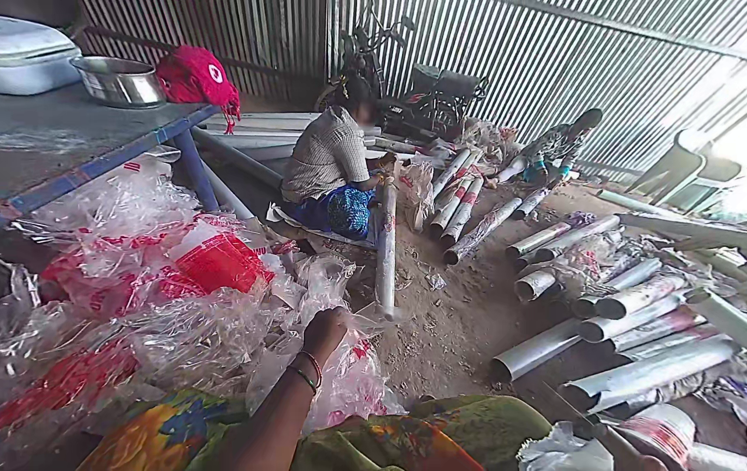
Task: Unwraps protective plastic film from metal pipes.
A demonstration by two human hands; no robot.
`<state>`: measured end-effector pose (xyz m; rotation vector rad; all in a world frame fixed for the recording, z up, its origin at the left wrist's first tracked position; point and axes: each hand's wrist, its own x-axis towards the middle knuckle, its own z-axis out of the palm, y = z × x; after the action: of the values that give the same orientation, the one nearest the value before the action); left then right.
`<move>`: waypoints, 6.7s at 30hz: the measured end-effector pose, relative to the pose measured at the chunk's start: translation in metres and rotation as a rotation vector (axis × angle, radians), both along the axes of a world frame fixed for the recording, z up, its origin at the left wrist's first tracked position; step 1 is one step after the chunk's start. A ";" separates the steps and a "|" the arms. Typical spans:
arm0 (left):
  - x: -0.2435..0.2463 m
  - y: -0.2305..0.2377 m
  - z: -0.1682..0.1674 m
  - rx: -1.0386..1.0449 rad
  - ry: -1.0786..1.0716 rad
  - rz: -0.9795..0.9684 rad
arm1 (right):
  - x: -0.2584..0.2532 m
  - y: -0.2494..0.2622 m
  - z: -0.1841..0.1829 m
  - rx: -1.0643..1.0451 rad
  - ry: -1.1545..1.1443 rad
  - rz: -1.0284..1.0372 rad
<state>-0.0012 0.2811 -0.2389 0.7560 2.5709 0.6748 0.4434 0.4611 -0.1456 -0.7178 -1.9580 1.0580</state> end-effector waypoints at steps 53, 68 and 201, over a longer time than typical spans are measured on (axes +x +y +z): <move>0.062 -0.040 0.079 0.743 -0.445 -0.543 | -0.231 -0.068 0.073 0.233 -0.807 0.736; 0.031 -0.063 0.058 0.839 -0.835 -0.692 | -0.235 -0.070 0.072 0.206 -0.833 0.807; -0.126 -0.346 -0.033 -0.223 -0.086 0.904 | -0.250 -0.026 0.020 -0.481 -0.447 0.518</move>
<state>-0.1271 -0.0645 -0.2720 -0.5467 2.7623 0.6073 0.1939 0.4353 -0.1260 -0.7633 -2.3685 1.8546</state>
